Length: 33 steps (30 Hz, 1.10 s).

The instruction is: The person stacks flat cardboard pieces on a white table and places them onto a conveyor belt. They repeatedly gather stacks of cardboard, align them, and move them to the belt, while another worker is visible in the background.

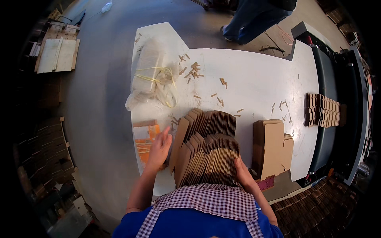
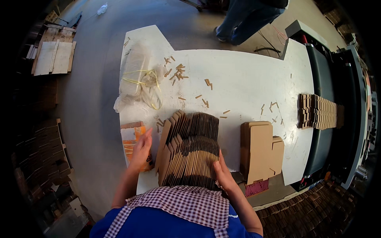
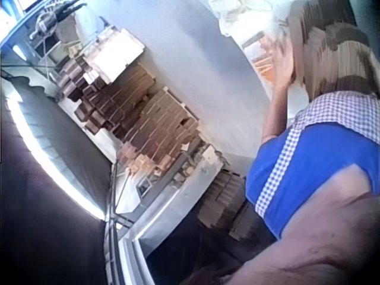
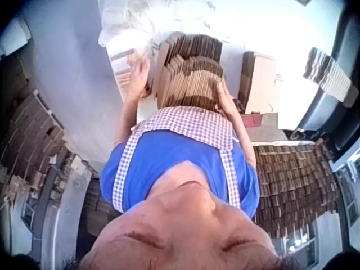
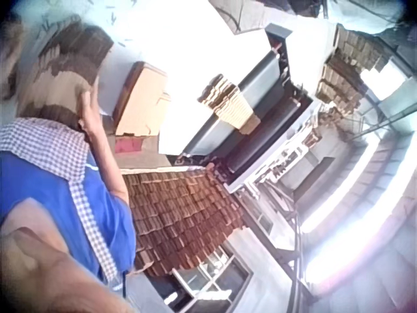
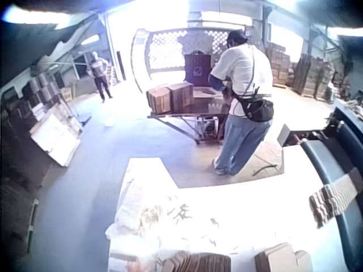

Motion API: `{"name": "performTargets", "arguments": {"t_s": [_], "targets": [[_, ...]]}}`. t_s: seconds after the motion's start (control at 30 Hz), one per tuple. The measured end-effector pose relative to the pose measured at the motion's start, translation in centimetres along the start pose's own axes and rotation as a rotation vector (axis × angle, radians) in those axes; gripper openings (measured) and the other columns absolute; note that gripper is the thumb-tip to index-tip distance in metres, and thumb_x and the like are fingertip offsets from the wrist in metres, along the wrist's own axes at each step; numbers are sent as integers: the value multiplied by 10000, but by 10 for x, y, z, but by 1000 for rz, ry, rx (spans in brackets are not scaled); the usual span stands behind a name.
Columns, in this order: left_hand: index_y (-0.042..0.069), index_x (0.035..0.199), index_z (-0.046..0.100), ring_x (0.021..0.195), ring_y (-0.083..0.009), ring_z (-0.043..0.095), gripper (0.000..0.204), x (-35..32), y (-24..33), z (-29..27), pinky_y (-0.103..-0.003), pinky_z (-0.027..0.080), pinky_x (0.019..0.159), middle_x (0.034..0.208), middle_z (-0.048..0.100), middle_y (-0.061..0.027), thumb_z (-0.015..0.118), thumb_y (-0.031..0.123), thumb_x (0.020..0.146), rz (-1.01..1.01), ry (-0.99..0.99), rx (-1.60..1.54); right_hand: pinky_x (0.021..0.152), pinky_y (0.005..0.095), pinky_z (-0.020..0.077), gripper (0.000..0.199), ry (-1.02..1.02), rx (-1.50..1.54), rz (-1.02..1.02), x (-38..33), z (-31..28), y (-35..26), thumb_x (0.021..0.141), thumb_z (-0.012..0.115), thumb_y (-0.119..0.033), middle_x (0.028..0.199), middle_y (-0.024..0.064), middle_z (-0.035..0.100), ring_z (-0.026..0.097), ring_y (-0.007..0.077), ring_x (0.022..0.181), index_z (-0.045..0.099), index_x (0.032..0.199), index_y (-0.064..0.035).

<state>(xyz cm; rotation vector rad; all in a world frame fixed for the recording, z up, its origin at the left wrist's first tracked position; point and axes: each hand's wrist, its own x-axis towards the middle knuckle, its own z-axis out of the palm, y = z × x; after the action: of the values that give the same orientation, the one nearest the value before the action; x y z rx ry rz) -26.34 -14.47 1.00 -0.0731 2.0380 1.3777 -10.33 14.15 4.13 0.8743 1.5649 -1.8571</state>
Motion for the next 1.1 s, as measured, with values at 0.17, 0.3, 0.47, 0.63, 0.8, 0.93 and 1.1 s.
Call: {"name": "performTargets", "arguments": {"t_s": [0.17,0.3,0.47,0.63,0.8,0.93,1.1], "targets": [[41,1543,236,1411,-279,361,731,-30,-26,41,-358,270,1146,1526,377,-168,336,554,1033,-11,-35,-139,1203,381,138,806,-133,-132,-152,35,18,-1,1030,395,-460,1636,169,66,88,280,1510,-49,1566,-51],[47,1536,251,1413,-237,343,778,-1,-18,32,-349,254,1147,1535,359,-121,288,621,1014,5,-43,-415,1202,387,163,855,-131,-180,-241,74,25,-37,1015,421,-500,1631,193,68,104,299,1507,-27,1557,-13],[58,1557,209,1463,-240,247,861,73,3,7,-348,169,1181,1587,286,-111,295,688,976,-30,-35,-353,1200,392,177,901,-85,-259,-380,119,27,-97,975,464,-567,1616,202,126,138,301,1501,27,1569,-49],[83,1559,237,1479,-237,209,1008,146,60,-35,-361,148,1194,1611,240,-105,318,821,877,16,-31,-427,1198,423,184,980,-34,-375,-452,156,32,-193,918,432,-697,1601,218,168,147,331,1497,63,1575,-71],[87,1519,347,1374,-242,420,943,196,86,-116,-346,376,1095,1509,421,-135,360,790,891,-44,-148,-600,1195,436,191,1136,-73,-408,-372,200,59,-237,846,382,-815,1601,255,134,133,362,1497,36,1559,-2],[77,1496,382,1347,-246,452,833,206,81,-176,-358,380,1090,1486,454,-126,469,679,927,70,98,-298,1194,436,198,1105,13,-433,-441,248,59,-210,869,398,-782,1590,269,157,163,378,1486,101,1542,42],[31,1423,469,1298,-248,499,627,181,90,-180,-367,405,1054,1445,500,-123,557,461,975,247,659,417,1160,414,287,966,120,-529,-515,251,58,-195,913,446,-687,1533,279,295,318,381,1426,249,1505,50]]}}
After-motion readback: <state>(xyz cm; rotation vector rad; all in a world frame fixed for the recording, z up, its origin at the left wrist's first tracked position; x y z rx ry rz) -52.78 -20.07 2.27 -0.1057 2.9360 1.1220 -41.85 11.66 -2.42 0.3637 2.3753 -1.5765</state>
